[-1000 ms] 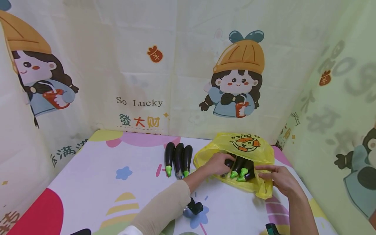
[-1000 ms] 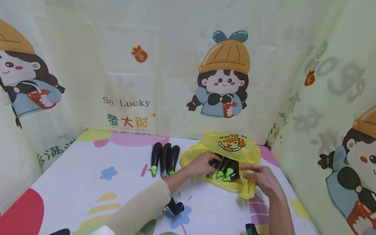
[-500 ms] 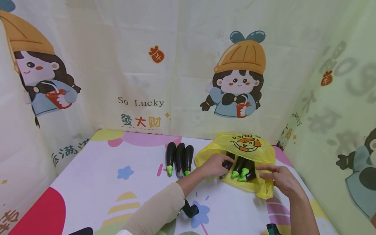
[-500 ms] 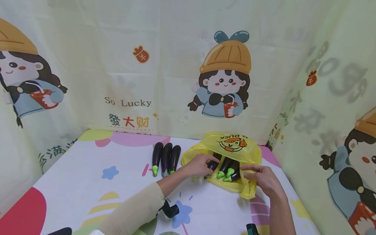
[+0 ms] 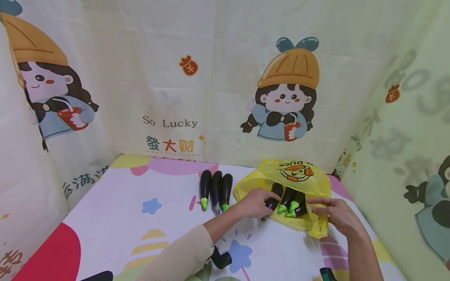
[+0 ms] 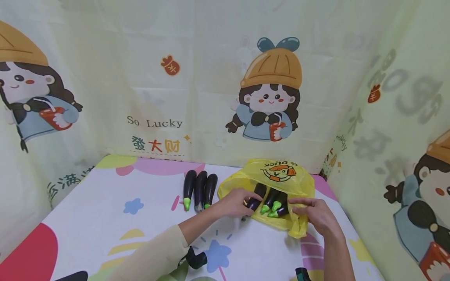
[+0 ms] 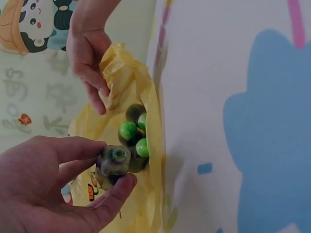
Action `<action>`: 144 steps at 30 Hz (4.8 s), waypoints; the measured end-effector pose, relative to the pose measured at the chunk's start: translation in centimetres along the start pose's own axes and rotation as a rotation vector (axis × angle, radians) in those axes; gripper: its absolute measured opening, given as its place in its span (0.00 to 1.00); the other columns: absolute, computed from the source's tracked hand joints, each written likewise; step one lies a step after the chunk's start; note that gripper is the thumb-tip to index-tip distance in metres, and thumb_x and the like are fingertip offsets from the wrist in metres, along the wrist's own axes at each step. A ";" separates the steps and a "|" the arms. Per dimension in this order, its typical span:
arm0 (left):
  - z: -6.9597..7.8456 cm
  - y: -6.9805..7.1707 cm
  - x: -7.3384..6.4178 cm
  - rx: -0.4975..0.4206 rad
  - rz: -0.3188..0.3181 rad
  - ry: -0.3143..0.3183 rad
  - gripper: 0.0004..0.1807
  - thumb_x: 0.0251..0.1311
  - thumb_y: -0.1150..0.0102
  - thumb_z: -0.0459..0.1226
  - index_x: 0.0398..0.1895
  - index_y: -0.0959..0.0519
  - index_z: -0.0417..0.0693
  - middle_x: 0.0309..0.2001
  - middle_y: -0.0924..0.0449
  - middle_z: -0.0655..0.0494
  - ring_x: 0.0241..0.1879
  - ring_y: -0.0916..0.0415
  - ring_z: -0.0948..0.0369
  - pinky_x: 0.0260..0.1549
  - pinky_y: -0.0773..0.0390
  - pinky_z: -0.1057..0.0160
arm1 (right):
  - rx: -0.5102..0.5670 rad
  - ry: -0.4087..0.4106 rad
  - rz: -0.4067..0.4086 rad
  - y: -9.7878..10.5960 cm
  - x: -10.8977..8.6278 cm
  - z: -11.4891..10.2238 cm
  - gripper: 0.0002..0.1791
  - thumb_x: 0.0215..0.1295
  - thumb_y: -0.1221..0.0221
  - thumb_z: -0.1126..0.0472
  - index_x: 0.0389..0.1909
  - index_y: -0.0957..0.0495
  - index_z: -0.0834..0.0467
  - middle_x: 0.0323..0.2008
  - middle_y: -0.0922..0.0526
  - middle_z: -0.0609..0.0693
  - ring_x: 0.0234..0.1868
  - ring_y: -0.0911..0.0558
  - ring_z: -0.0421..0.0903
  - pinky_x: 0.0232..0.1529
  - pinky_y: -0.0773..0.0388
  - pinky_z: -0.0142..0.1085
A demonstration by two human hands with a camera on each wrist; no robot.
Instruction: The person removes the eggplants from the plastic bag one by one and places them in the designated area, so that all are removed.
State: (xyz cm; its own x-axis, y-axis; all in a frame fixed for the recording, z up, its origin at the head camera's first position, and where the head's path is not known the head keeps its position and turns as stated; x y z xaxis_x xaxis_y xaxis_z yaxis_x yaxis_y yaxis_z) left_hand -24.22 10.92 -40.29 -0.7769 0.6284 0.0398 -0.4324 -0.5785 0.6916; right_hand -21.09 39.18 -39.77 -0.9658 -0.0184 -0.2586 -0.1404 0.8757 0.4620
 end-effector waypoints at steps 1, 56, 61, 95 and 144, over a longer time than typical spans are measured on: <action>0.0 0.0 -0.2 0.002 -0.002 -0.007 0.25 0.62 0.34 0.32 0.64 0.17 0.55 0.15 0.43 0.63 0.15 0.45 0.66 0.17 0.43 0.70 | 0.001 0.001 0.001 0.0 0.0 0.0 0.21 0.69 0.35 0.63 0.61 0.18 0.66 0.64 0.21 0.60 0.47 0.18 0.37 0.46 0.15 0.36; -2.6 6.5 -10.9 -0.054 0.164 0.067 0.24 0.61 0.31 0.34 0.62 0.17 0.57 0.41 0.24 0.50 0.36 0.21 0.62 0.33 0.22 0.64 | 0.046 0.031 -0.019 0.1 0.1 0.0 0.20 0.71 0.37 0.65 0.61 0.19 0.68 0.59 0.18 0.56 0.44 0.17 0.36 0.44 0.14 0.38; -4.0 7.8 -11.1 -0.035 0.221 0.104 0.24 0.60 0.30 0.34 0.60 0.16 0.59 0.39 0.22 0.48 0.37 0.26 0.57 0.29 0.24 0.62 | 0.035 0.030 -0.016 -0.1 0.1 -0.1 0.21 0.71 0.36 0.64 0.61 0.19 0.68 0.62 0.19 0.56 0.45 0.17 0.35 0.45 0.14 0.37; -12.7 12.0 -12.5 0.080 0.461 0.430 0.24 0.59 0.32 0.33 0.61 0.17 0.50 0.56 0.23 0.32 0.52 0.28 0.43 0.40 0.21 0.49 | 0.016 0.022 -0.013 -0.2 0.6 0.2 0.21 0.71 0.37 0.66 0.62 0.21 0.70 0.63 0.23 0.62 0.44 0.18 0.35 0.44 0.14 0.36; -11.2 12.1 -12.5 0.152 0.530 0.535 0.29 0.62 0.31 0.35 0.68 0.24 0.43 0.55 0.30 0.32 0.52 0.29 0.42 0.46 0.17 0.44 | 0.011 0.021 -0.009 -0.2 0.3 -0.3 0.21 0.70 0.36 0.65 0.60 0.19 0.68 0.63 0.22 0.61 0.44 0.18 0.36 0.44 0.14 0.37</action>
State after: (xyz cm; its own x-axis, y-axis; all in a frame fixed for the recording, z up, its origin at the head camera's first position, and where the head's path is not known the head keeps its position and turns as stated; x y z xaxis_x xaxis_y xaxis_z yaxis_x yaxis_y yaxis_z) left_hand -24.82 -9.75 -40.52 -0.9952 -0.0721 0.0660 0.0967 -0.6304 0.7702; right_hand -21.38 38.89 -39.68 -0.9689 -0.0361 -0.2447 -0.1465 0.8808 0.4502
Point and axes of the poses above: each hand's wrist, its own x-axis towards the middle knuckle, its own y-axis out of the back of the hand, z = x × y, the point moved 3 cm from there along x, towards the middle knuckle
